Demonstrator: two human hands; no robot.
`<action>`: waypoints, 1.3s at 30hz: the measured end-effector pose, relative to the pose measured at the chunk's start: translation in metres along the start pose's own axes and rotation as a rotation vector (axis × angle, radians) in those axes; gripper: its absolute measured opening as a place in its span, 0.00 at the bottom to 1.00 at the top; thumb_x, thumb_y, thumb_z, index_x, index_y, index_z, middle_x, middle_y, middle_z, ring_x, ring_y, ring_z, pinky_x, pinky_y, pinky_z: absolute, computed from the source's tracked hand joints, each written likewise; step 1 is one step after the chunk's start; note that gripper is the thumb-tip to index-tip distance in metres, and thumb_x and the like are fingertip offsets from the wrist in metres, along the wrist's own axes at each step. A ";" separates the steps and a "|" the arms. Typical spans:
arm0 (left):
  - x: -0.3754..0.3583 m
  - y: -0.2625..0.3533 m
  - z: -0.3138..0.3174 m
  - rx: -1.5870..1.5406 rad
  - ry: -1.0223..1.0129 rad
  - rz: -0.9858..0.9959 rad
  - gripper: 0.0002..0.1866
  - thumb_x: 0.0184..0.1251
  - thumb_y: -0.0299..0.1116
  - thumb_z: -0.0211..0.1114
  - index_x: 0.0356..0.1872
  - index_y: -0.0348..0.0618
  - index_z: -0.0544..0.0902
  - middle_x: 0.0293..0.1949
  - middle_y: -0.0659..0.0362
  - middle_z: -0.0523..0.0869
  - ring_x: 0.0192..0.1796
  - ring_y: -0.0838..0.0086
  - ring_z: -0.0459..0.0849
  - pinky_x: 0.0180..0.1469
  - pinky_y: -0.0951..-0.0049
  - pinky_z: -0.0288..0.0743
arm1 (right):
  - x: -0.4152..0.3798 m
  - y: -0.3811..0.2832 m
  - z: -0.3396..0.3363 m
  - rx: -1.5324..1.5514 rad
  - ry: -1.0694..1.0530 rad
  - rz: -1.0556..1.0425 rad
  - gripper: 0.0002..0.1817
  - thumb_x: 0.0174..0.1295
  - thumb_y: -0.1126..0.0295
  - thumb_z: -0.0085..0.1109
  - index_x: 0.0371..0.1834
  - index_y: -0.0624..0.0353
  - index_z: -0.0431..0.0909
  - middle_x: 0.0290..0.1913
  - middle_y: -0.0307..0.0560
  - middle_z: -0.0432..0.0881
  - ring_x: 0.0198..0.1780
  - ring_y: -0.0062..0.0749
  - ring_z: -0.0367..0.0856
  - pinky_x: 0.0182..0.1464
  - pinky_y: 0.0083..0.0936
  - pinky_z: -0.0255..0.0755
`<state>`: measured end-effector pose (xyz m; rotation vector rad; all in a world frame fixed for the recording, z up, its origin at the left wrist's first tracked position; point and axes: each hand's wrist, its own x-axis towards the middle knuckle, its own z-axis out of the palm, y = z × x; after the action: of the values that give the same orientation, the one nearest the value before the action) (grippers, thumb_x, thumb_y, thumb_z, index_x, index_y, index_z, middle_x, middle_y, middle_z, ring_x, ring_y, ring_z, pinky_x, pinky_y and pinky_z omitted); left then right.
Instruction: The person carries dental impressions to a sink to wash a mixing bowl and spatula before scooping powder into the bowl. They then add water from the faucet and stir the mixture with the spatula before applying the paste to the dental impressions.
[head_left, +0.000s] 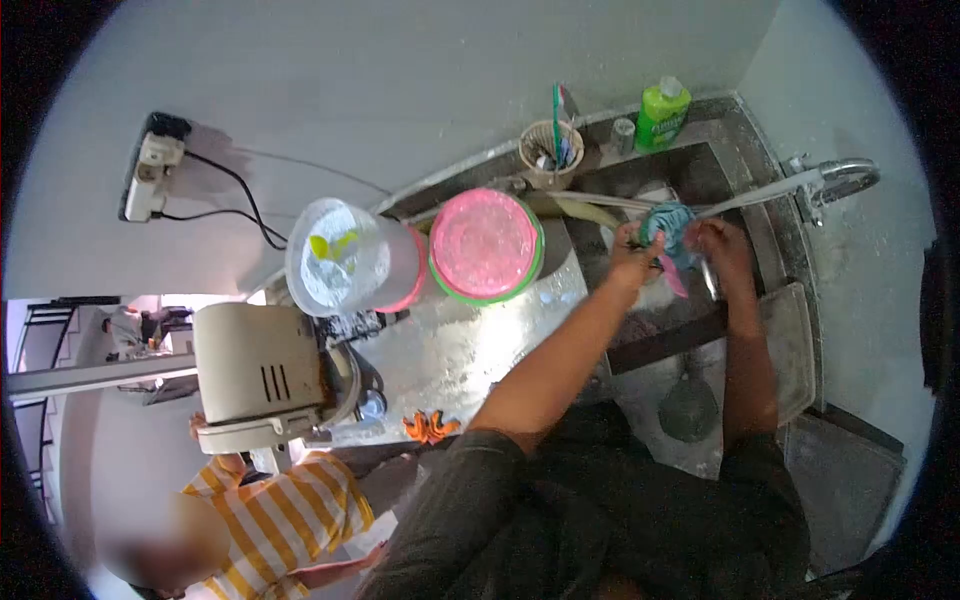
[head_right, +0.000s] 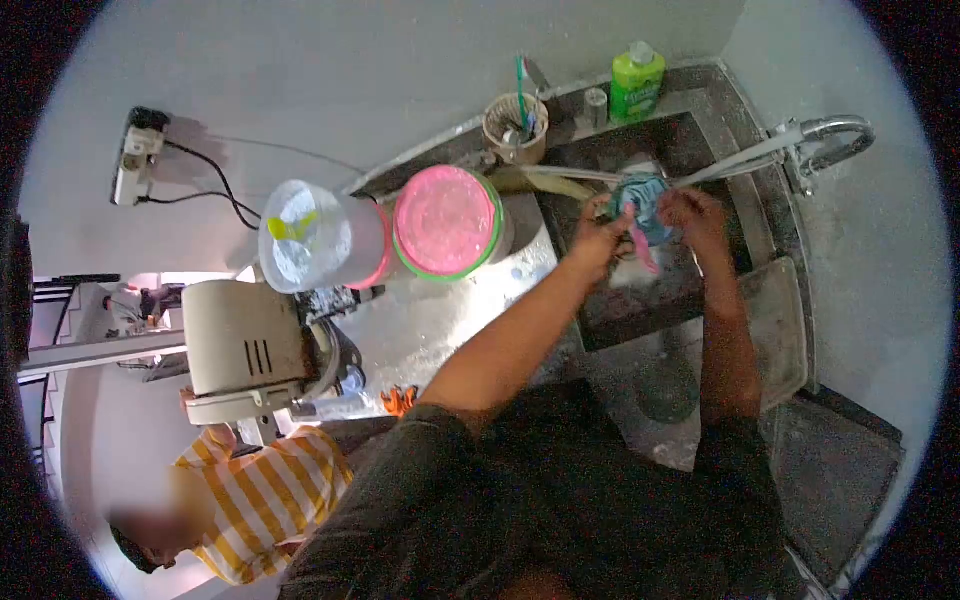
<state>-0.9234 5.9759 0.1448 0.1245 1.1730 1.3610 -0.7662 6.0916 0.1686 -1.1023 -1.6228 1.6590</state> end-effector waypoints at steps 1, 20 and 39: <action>0.001 -0.001 0.009 -0.006 0.024 0.035 0.35 0.57 0.39 0.75 0.60 0.56 0.62 0.51 0.55 0.75 0.43 0.65 0.79 0.41 0.67 0.80 | -0.007 -0.011 0.010 -0.228 -0.068 0.014 0.13 0.64 0.67 0.56 0.46 0.65 0.78 0.40 0.49 0.83 0.40 0.37 0.83 0.44 0.33 0.75; 0.023 -0.050 -0.058 0.052 0.247 -0.193 0.35 0.52 0.47 0.78 0.54 0.58 0.63 0.61 0.54 0.70 0.62 0.57 0.71 0.44 0.57 0.81 | 0.024 0.047 -0.005 0.145 0.152 0.293 0.09 0.65 0.63 0.57 0.33 0.57 0.75 0.20 0.33 0.70 0.17 0.18 0.65 0.20 0.21 0.60; 0.079 0.011 0.027 0.151 -0.114 0.102 0.29 0.58 0.36 0.74 0.56 0.67 0.66 0.55 0.62 0.73 0.54 0.61 0.76 0.39 0.55 0.80 | 0.040 0.070 -0.034 -0.691 0.365 -0.090 0.14 0.66 0.63 0.56 0.42 0.66 0.80 0.31 0.56 0.82 0.34 0.44 0.82 0.39 0.37 0.73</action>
<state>-0.9292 6.0561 0.1199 0.3703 1.1854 1.3353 -0.7469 6.1357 0.0958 -1.5159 -1.9971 0.7667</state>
